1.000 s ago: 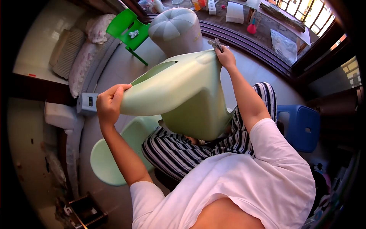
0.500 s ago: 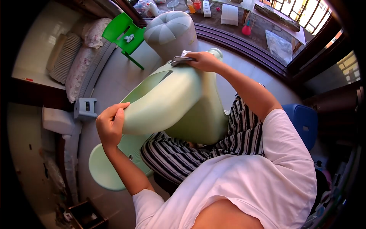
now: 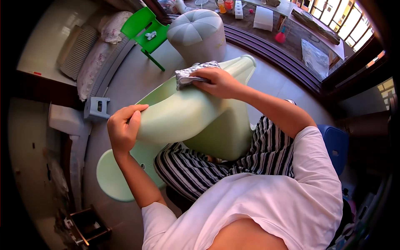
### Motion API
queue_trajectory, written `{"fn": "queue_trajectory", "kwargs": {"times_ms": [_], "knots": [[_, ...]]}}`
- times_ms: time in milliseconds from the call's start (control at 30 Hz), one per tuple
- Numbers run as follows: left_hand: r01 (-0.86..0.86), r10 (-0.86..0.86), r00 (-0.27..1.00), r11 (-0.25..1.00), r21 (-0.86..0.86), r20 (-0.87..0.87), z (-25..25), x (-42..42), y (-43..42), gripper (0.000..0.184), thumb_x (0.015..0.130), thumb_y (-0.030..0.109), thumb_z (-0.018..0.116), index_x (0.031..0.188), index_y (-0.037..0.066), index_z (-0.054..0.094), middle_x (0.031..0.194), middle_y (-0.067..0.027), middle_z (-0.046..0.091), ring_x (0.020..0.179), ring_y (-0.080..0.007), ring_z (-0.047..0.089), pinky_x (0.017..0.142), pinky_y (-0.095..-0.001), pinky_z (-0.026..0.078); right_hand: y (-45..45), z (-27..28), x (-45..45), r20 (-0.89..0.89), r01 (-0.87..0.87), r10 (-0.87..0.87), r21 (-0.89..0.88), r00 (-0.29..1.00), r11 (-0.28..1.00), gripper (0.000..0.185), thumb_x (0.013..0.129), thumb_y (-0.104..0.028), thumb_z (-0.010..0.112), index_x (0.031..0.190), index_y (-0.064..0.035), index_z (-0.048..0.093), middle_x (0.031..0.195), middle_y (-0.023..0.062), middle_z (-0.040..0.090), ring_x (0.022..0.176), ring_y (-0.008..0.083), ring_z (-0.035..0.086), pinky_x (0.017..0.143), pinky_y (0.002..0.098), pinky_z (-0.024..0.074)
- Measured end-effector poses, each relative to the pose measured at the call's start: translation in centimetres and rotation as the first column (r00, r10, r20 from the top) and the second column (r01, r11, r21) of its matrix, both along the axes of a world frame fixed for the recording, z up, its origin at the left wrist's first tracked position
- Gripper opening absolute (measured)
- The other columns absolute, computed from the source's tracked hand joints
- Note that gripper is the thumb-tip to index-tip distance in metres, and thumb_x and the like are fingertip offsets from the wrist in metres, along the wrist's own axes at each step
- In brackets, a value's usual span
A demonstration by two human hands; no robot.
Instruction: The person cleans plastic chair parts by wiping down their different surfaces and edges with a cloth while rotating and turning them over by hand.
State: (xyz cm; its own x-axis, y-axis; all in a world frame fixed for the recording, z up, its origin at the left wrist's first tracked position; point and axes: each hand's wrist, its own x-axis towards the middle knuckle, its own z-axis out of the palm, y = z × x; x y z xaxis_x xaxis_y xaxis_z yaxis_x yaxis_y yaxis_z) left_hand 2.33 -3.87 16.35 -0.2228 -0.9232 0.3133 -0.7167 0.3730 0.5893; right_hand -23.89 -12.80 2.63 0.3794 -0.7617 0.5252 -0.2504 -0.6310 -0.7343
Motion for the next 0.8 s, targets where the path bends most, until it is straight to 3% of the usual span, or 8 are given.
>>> {"fn": "queue_trajectory", "kwargs": {"times_ms": [100,167,300,400,500,633,667,800], "knots": [[0.012,-0.012,1.000,1.000,0.001,0.016,0.1,-0.2,-0.6,0.023,0.080,0.010,0.051,0.089,-0.001,0.070,0.075,-0.0129,0.066,0.066,-0.0190,0.060,0.061,-0.0266,0.044,0.7,0.8,0.2,0.058,-0.022,0.028,-0.111,0.998,0.994,0.026,0.086,-0.023,0.061,0.109,-0.0096,0.061,0.097,0.0129,0.064,0.092,0.0332,0.059,0.079,0.0408,0.0477],[0.005,-0.005,1.000,1.000,-0.006,0.002,-0.1,-0.1,-0.7,0.024,0.081,0.011,0.051,0.089,-0.001,0.070,0.075,-0.0128,0.066,0.065,-0.0189,0.060,0.061,-0.0267,0.044,-1.1,-0.5,-1.7,-0.067,0.002,-0.001,0.012,0.998,1.000,0.027,0.088,-0.019,0.060,0.111,-0.0054,0.060,0.104,0.0158,0.063,0.096,0.0322,0.060,0.084,0.0382,0.0471],[-0.001,0.004,0.998,0.999,0.046,-0.062,-0.4,0.9,-0.6,0.025,0.082,0.012,0.050,0.090,0.000,0.070,0.076,-0.0126,0.067,0.066,-0.0160,0.060,0.061,-0.0251,0.044,-5.3,-3.2,-6.7,-0.584,0.442,-0.283,0.147,0.761,0.885,0.029,0.088,-0.030,0.053,0.104,-0.0081,0.063,0.101,0.0141,0.064,0.092,0.0342,0.060,0.078,0.0432,0.0484],[-0.005,0.007,0.999,0.999,0.036,-0.050,-0.4,0.7,-0.9,0.025,0.082,0.013,0.050,0.090,0.000,0.070,0.076,-0.0113,0.067,0.067,-0.0150,0.060,0.061,-0.0243,0.044,-6.9,-5.0,-7.4,-0.542,0.474,-0.364,0.072,0.757,0.878,0.026,0.087,-0.030,0.053,0.092,-0.0072,0.064,0.097,0.0134,0.064,0.093,0.0344,0.059,0.079,0.0436,0.0474],[-0.019,0.020,0.999,0.999,0.031,-0.035,-0.1,0.0,-2.1,0.025,0.082,0.013,0.050,0.088,0.000,0.071,0.073,-0.0098,0.067,0.065,-0.0155,0.061,0.060,-0.0248,0.045,-0.4,0.8,-0.7,-0.105,0.209,-0.221,-0.120,0.969,0.971,0.019,0.084,-0.022,0.061,0.091,-0.0052,0.059,0.090,0.0104,0.058,0.091,0.0328,0.054,0.076,0.0423,0.0452],[0.044,-0.051,0.985,0.998,-0.042,-0.165,0.2,0.1,-3.6,0.035,0.089,0.023,0.042,0.102,-0.001,0.064,0.100,-0.0110,0.066,0.088,-0.0180,0.061,0.076,-0.0266,0.046,5.9,5.9,4.2,0.228,-0.040,0.092,-0.225,0.969,0.973,0.024,0.079,-0.012,0.064,0.101,-0.0086,0.056,0.105,0.0050,0.058,0.097,0.0261,0.054,0.086,0.0382,0.0381],[0.019,-0.013,0.962,1.000,0.020,-0.273,0.5,-0.2,-3.6,0.043,0.093,0.030,0.034,0.115,0.001,0.056,0.118,-0.0119,0.059,0.106,-0.0211,0.055,0.089,-0.0317,0.042,6.6,7.0,4.6,0.183,-0.080,0.134,-0.275,0.974,0.958,0.027,0.077,-0.011,0.066,0.102,-0.0096,0.056,0.113,0.0036,0.058,0.104,0.0243,0.054,0.087,0.0382,0.0380],[-0.046,0.048,0.879,0.999,0.015,-0.474,0.3,-1.1,-4.7,0.047,0.094,0.035,0.031,0.124,0.004,0.049,0.122,-0.0133,0.056,0.112,-0.0246,0.051,0.094,-0.0363,0.039,7.3,8.7,5.3,-0.047,-0.259,0.265,-0.423,0.963,0.868,0.034,0.076,-0.012,0.064,0.109,-0.0145,0.054,0.130,0.0012,0.053,0.126,0.0246,0.045,0.105,0.0461,0.0293]]}}
